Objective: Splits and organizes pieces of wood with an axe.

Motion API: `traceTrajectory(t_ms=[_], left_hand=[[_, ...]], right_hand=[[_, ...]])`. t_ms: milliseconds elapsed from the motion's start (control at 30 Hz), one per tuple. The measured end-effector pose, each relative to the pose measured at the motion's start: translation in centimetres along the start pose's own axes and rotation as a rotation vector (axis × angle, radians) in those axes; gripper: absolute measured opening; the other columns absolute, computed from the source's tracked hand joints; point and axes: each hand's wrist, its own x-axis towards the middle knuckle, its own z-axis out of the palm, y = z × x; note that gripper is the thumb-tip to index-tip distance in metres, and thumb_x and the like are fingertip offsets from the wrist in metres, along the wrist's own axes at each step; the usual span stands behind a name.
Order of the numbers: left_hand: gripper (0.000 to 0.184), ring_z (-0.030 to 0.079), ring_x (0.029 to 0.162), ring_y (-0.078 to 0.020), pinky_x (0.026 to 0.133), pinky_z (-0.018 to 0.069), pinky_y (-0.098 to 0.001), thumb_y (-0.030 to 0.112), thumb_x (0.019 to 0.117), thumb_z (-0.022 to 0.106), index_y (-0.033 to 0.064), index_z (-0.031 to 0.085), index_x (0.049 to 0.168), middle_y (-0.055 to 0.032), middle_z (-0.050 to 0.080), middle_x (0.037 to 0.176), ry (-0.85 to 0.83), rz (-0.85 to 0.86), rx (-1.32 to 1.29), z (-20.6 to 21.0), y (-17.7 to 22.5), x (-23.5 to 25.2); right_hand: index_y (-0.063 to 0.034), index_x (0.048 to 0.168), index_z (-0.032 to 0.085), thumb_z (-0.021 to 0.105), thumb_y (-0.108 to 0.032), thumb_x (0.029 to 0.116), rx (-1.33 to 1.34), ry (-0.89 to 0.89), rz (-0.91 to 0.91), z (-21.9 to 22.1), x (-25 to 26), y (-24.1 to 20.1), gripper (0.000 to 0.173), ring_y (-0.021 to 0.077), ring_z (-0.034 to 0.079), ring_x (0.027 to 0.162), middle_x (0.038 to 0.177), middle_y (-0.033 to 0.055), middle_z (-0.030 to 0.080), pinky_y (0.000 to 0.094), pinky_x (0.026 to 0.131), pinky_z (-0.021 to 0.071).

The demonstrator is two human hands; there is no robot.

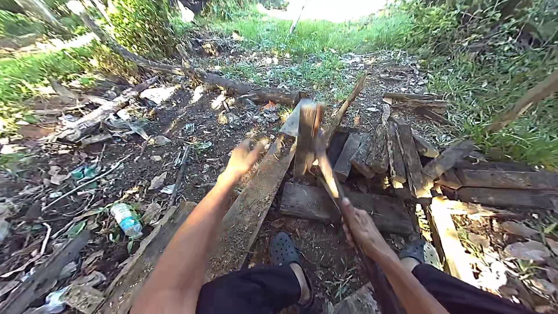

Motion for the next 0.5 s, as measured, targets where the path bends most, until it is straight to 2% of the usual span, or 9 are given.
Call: traceTrajectory(t_ms=[33, 133, 233, 300, 367, 400, 433, 500], left_hand=[[0.063, 0.069, 0.098, -0.0339, 0.090, 0.0551, -0.0585, 0.057, 0.1029, 0.052, 0.0021, 0.062, 0.131, -0.0206, 0.070, 0.108, 0.034, -0.005, -0.033, 0.0, -0.2, 1.3], [0.064, 0.071, 0.098, -0.0335, 0.091, 0.0569, -0.0569, 0.059, 0.1030, 0.051, -0.0002, 0.067, 0.122, -0.0219, 0.070, 0.110, 0.164, -0.099, -0.197, 1.0, -1.6, 4.8], [0.069, 0.072, 0.088, -0.0266, 0.079, 0.0607, -0.0462, 0.061, 0.1052, 0.043, -0.0024, 0.062, 0.126, -0.0179, 0.072, 0.106, 0.327, -0.285, -0.589, 4.6, -3.2, 5.8], [0.069, 0.072, 0.076, -0.0231, 0.068, 0.0609, -0.0424, 0.063, 0.1061, 0.036, 0.0003, 0.061, 0.119, -0.0132, 0.074, 0.094, 0.432, -0.421, -0.815, 7.9, -3.7, 5.3], [0.070, 0.069, 0.069, -0.0213, 0.064, 0.0594, -0.0408, 0.066, 0.1051, 0.035, 0.0012, 0.060, 0.112, -0.0119, 0.072, 0.085, 0.507, -0.511, -0.904, 11.6, -4.5, 4.8], [0.073, 0.068, 0.070, -0.0207, 0.065, 0.0586, -0.0408, 0.068, 0.1040, 0.034, 0.0017, 0.062, 0.112, -0.0115, 0.070, 0.086, 0.531, -0.536, -0.929, 13.7, -5.0, 4.4], [0.075, 0.067, 0.074, -0.0198, 0.069, 0.0578, -0.0409, 0.071, 0.1027, 0.032, 0.0041, 0.063, 0.112, -0.0096, 0.069, 0.089, 0.536, -0.540, -0.949, 15.7, -5.6, 3.9], [0.084, 0.065, 0.102, -0.0234, 0.087, 0.0538, -0.0465, 0.077, 0.1001, 0.024, 0.0074, 0.064, 0.126, -0.0109, 0.068, 0.116, 0.500, -0.502, -1.006, 19.2, -6.6, 2.9]], right_hand=[[-0.0065, 0.091, 0.061, 0.031, -0.073, 0.1013, 0.012, 0.018, -0.077, -0.6, -0.2, -1.5, 0.073, 0.0191, 0.055, 0.043, 0.059, 0.0047, 0.055, 0.0375, 0.042, 0.0520], [-0.0079, 0.088, 0.060, 0.035, -0.065, 0.1041, 0.052, 0.085, -0.316, -1.9, -0.4, -5.4, 0.065, 0.0165, 0.054, 0.041, 0.057, 0.0023, 0.055, 0.0345, 0.040, 0.0519], [-0.0101, 0.087, 0.059, 0.036, -0.067, 0.1024, 0.039, 0.159, -0.412, -1.9, 0.1, -6.0, 0.063, 0.0145, 0.053, 0.041, 0.055, -0.0002, 0.053, 0.0340, 0.040, 0.0515], [-0.0079, 0.095, 0.063, 0.039, -0.066, 0.1018, -0.051, 0.163, -0.343, -1.3, 1.0, -3.4, 0.064, 0.0165, 0.054, 0.044, 0.059, 0.0015, 0.054, 0.0385, 0.044, 0.0522], [-0.0054, 0.101, 0.066, 0.041, -0.070, 0.0995, -0.202, 0.105, -0.163, 0.0, 2.4, 1.8, 0.069, 0.0234, 0.057, 0.050, 0.064, 0.0078, 0.057, 0.0476, 0.052, 0.0540], [-0.0040, 0.099, 0.066, 0.038, -0.075, 0.0974, -0.300, 0.045, -0.051, 0.6, 3.4, 5.0, 0.076, 0.0278, 0.060, 0.055, 0.068, 0.0117, 0.060, 0.0517, 0.057, 0.0550], [-0.0022, 0.096, 0.066, 0.034, -0.081, 0.0946, -0.393, -0.019, 0.045, 1.1, 4.3, 7.8, 0.085, 0.0321, 0.064, 0.062, 0.073, 0.0156, 0.063, 0.0556, 0.063, 0.0560], [-0.0016, 0.097, 0.067, 0.029, -0.088, 0.0898, -0.515, -0.069, 0.118, 2.1, 5.3, 11.2, 0.095, 0.0367, 0.069, 0.077, 0.083, 0.0193, 0.067, 0.0607, 0.073, 0.0561]])
